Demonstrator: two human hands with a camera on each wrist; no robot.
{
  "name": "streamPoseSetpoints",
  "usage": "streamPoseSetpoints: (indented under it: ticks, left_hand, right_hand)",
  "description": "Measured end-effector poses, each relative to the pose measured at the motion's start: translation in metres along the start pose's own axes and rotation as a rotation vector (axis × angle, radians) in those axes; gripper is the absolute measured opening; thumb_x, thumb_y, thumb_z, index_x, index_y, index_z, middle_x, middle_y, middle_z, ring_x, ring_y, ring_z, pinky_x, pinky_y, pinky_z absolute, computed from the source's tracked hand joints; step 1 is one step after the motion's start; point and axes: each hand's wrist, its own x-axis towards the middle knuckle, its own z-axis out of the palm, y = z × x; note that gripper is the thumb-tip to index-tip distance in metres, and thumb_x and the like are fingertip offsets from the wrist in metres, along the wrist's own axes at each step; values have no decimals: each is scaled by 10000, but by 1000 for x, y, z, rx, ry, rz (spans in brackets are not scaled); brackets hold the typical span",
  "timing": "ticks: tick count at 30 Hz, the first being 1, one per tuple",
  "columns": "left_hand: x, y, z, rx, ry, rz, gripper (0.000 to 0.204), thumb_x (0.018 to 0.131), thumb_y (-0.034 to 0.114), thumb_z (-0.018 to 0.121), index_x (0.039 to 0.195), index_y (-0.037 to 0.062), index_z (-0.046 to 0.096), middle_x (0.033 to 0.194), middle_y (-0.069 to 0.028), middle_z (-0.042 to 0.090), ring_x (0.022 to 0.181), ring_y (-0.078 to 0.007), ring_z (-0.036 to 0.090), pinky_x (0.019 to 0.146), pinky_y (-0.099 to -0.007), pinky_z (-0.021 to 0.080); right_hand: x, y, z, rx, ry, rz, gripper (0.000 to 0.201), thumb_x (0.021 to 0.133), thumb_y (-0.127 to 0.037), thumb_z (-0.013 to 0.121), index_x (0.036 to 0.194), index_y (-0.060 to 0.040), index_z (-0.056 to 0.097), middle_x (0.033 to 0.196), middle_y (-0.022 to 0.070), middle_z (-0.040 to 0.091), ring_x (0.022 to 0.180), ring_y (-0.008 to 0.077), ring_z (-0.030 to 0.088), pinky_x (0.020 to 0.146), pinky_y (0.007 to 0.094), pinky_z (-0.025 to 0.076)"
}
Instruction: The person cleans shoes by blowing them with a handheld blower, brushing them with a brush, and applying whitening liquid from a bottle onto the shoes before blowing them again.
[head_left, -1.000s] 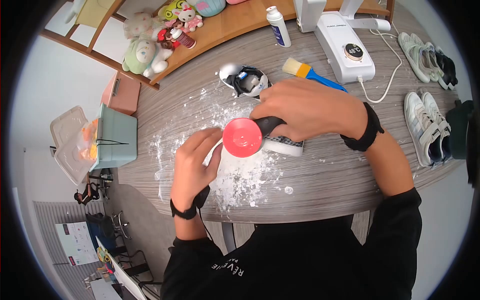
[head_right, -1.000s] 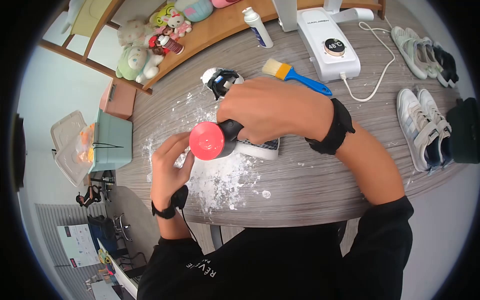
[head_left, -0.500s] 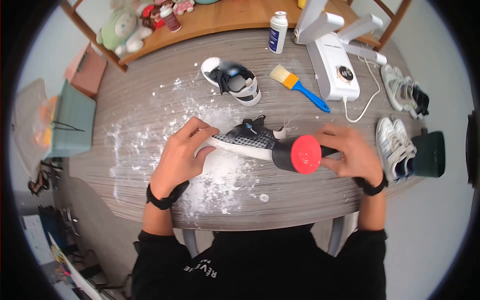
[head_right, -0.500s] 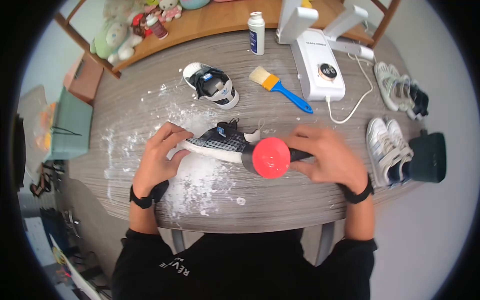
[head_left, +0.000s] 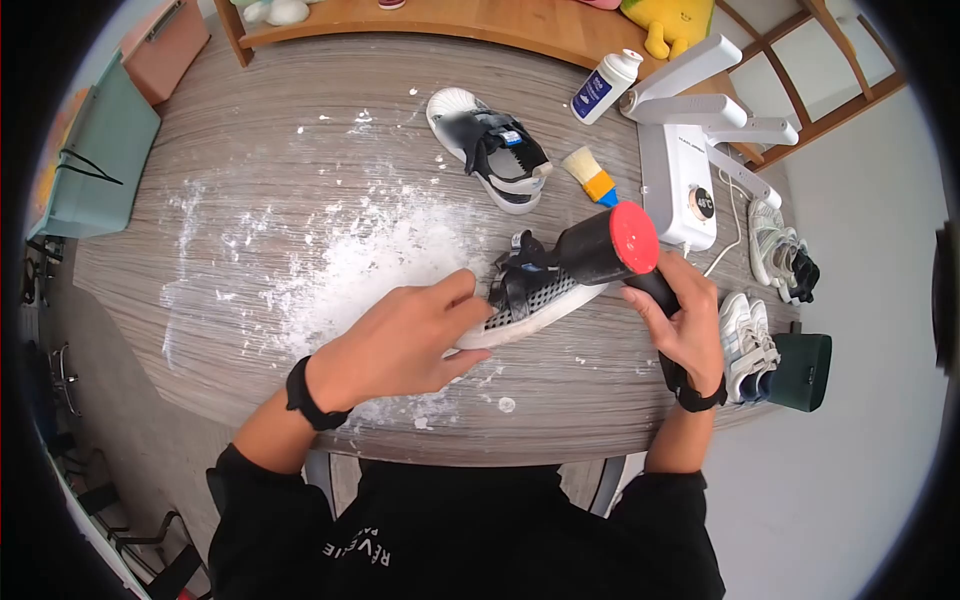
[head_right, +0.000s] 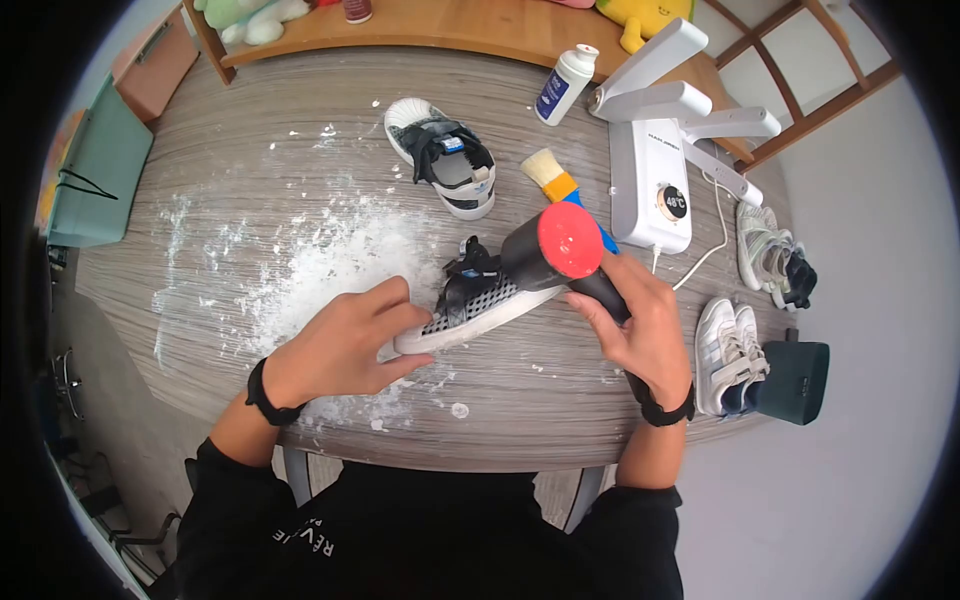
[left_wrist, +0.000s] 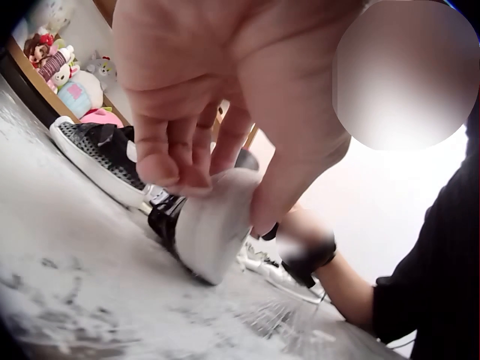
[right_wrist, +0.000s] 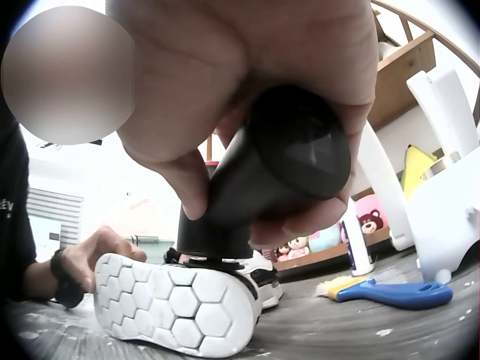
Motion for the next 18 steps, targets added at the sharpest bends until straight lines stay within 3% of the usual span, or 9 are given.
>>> streamPoseSetpoints:
  ticks: [6, 9, 12, 16, 18]
  left_hand:
    - [-2, -7, -4, -43, -66, 21, 389, 773, 132, 849, 1107, 40, 671, 996, -92, 583, 729, -274, 644, 628, -358, 540]
    - [-2, -6, -4, -47, -73, 9, 394, 760, 116, 842, 1105, 35, 671, 1007, -91, 589, 741, -271, 654, 635, -351, 546]
    - [-1, -2, -2, 3, -78, 44, 411, 723, 100, 836, 1093, 29, 671, 1004, -88, 589, 737, -261, 655, 626, -346, 543]
    - [-1, 1, 4, 128, -27, 144, 441, 643, 85, 818, 1055, 24, 673, 979, -72, 575, 700, -235, 632, 603, -344, 534]
    - [-1, 1, 3, 136, -1, 157, 458, 631, 79, 816, 1064, 24, 678, 978, -69, 572, 695, -225, 619, 598, -344, 531]
  right_hand:
    - [-15, 16, -3, -72, 113, 149, 379, 786, -122, 855, 1102, 20, 700, 913, 193, 723, 790, 329, 718, 729, 352, 550]
    - [-16, 16, -3, -67, 135, 148, 408, 758, -121, 872, 1102, 19, 705, 940, 200, 741, 822, 326, 743, 750, 349, 561]
    - [-15, 14, 9, 19, 143, -83, 431, 719, -108, 887, 1090, 24, 714, 900, 173, 723, 754, 313, 713, 706, 350, 553]
    - [-13, 10, 11, 24, 108, -57, 436, 707, -99, 894, 1082, 30, 713, 845, 155, 697, 682, 281, 667, 644, 341, 529]
    - [-15, 18, 11, -57, 209, -3, 433, 706, -93, 896, 1081, 31, 717, 825, 144, 695, 679, 260, 665, 647, 325, 524]
